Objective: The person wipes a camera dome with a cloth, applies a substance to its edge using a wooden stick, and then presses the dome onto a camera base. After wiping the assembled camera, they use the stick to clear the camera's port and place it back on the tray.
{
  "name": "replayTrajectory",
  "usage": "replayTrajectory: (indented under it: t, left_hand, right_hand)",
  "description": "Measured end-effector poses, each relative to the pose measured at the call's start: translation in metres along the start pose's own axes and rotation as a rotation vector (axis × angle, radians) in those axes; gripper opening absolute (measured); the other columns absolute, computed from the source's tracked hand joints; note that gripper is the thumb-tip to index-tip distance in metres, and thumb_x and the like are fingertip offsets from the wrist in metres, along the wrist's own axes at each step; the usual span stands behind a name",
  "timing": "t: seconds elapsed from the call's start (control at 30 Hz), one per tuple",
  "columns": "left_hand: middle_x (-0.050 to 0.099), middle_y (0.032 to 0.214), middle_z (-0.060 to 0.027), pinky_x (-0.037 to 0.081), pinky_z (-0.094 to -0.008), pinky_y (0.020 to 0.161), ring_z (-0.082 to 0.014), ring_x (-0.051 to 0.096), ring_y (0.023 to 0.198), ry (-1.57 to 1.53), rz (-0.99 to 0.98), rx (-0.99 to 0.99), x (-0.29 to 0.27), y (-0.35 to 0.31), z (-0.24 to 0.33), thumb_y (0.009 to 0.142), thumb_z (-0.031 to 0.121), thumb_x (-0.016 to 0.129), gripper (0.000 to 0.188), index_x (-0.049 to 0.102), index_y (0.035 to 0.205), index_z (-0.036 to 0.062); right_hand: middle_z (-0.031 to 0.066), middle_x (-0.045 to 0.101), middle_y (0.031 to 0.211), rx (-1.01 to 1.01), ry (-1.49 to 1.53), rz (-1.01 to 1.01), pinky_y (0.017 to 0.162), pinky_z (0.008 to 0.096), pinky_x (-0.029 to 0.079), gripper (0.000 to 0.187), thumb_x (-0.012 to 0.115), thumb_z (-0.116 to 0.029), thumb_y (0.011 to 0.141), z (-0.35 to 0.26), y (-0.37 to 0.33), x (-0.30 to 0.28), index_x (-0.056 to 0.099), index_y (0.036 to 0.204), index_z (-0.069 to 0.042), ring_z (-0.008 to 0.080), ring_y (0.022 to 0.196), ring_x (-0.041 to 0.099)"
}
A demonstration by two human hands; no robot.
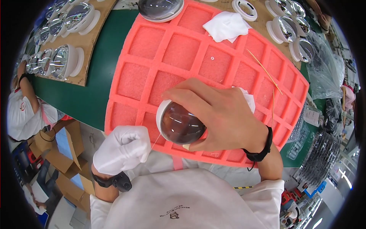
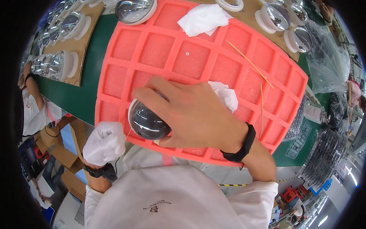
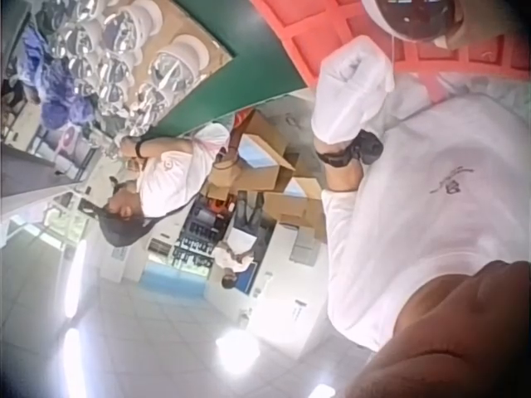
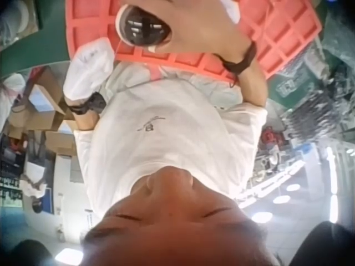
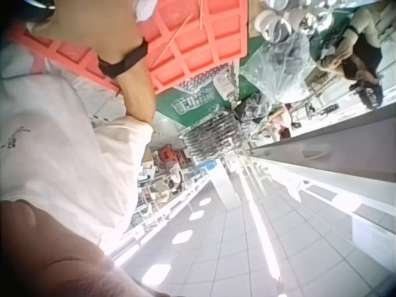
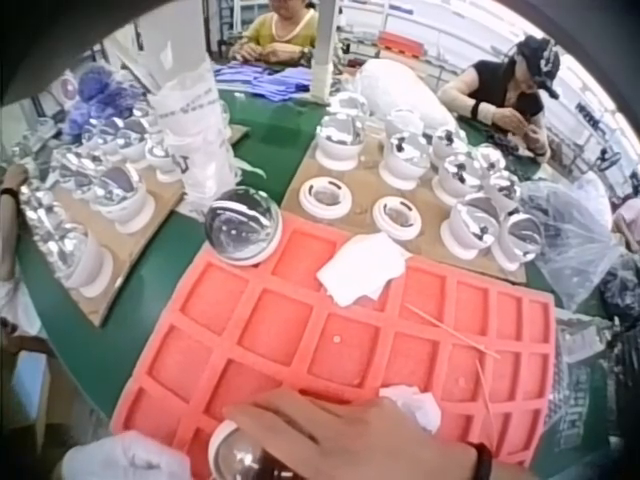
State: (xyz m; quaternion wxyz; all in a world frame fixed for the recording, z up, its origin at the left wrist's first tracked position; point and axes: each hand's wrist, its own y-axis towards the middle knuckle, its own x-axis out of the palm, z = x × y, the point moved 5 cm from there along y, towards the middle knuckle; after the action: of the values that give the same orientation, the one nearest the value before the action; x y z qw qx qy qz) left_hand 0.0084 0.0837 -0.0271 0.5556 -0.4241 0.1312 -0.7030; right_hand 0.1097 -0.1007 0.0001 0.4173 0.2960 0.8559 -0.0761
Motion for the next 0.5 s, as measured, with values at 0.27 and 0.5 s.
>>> replayTrajectory:
  t: [0.27, 0.5]
  left_hand:
    - [0.06, 0.07, 0.0001, 0.027, -0.0221, 0.047, -0.003, 0.04, 0.053, 0.026, -0.087, -0.076, -0.009, -0.011, -0.008, 0.098, 0.02, 0.061, 0.026, 0.06, 0.078, 0.0034]
    - [0.064, 0.075, -0.0008, 0.033, -0.0211, 0.05, -0.0033, 0.048, 0.06, 0.195, -0.132, -0.15, -0.007, -0.015, 0.001, 0.096, 0.016, 0.063, 0.018, 0.065, 0.085, 0.0027]
  right_hand:
    - [0.0026, 0.064, 0.113, 0.002, -0.003, -0.017, 0.052, 0.0314, 0.048, 0.078, 0.089, -0.025, 0.054, -0.002, -0.001, 0.0, 0.06, 0.126, -0.015, 0.0215, 0.081, 0.069]
    - [0.0018, 0.064, 0.112, -0.005, 0.003, -0.023, 0.051, 0.0313, 0.048, 0.076, 0.088, -0.025, 0.055, -0.001, -0.001, 0.002, 0.06, 0.125, -0.015, 0.021, 0.077, 0.068]
